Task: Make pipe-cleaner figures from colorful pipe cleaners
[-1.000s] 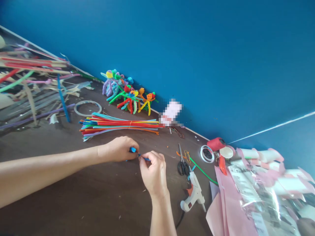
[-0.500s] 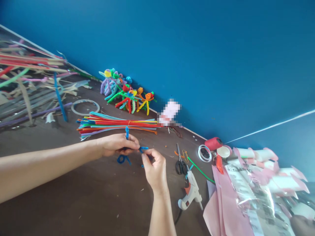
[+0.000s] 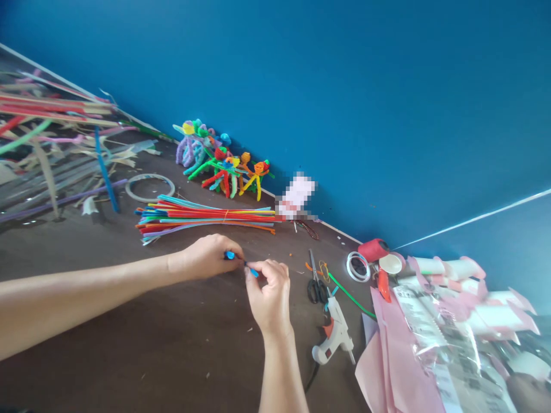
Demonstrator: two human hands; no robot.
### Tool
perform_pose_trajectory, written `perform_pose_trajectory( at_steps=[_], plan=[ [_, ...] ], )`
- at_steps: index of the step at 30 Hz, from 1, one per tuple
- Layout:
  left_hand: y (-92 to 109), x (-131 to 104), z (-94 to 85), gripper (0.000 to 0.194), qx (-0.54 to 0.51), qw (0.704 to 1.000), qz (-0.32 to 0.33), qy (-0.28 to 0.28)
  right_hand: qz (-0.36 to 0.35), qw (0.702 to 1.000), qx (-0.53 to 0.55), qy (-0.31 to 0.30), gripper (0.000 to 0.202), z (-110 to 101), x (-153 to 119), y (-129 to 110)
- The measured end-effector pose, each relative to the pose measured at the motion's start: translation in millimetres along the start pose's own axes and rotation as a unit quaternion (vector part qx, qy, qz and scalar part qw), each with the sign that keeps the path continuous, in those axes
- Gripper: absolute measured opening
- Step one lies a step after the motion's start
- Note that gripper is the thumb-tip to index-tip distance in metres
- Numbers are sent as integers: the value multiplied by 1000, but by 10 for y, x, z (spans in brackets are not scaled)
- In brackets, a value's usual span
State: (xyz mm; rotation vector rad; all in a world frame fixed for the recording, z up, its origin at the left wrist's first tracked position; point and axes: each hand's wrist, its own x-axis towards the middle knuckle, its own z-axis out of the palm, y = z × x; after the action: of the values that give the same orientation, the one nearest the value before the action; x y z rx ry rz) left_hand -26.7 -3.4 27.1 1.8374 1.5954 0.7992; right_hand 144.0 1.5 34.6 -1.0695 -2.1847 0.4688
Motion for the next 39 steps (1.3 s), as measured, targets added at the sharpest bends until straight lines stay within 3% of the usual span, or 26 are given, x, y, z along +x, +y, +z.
perform_pose_trajectory(
  at_steps=[4,7,11,15,19,23,25,28,31,35,39],
  plan=[
    [8,41,34,20,-172,984,-43,8,-32,999,26,22,11,25,-8,-12],
    [23,61,46,23,-325,938,-116,-33,-16,998,62,26,12,30,-11,-5],
    [31,59,12,26,-425,886,-167,-84,63,987,143,26,12,10,7,24],
    [34,47,-51,29,-456,863,-162,-145,174,952,252,-9,10,9,31,110],
    [45,36,-71,26,-395,888,-124,-201,217,919,324,-58,9,16,41,205],
    [57,20,-70,19,-289,931,-68,-210,198,946,249,-60,10,-18,47,179],
    [60,6,-78,17,-226,956,-27,-186,170,968,178,-41,10,-33,39,115],
    [57,-19,-80,14,-92,991,8,-98,108,992,70,0,11,-34,5,3],
    [54,-26,-56,16,-24,999,8,-33,21,999,-11,21,12,-26,-30,-70],
    [66,8,-20,17,-138,990,11,-16,-39,999,-13,31,12,-21,-36,-86],
    [84,34,-15,21,-322,938,-115,-56,-45,998,17,25,13,-9,-26,-70]
  ],
)
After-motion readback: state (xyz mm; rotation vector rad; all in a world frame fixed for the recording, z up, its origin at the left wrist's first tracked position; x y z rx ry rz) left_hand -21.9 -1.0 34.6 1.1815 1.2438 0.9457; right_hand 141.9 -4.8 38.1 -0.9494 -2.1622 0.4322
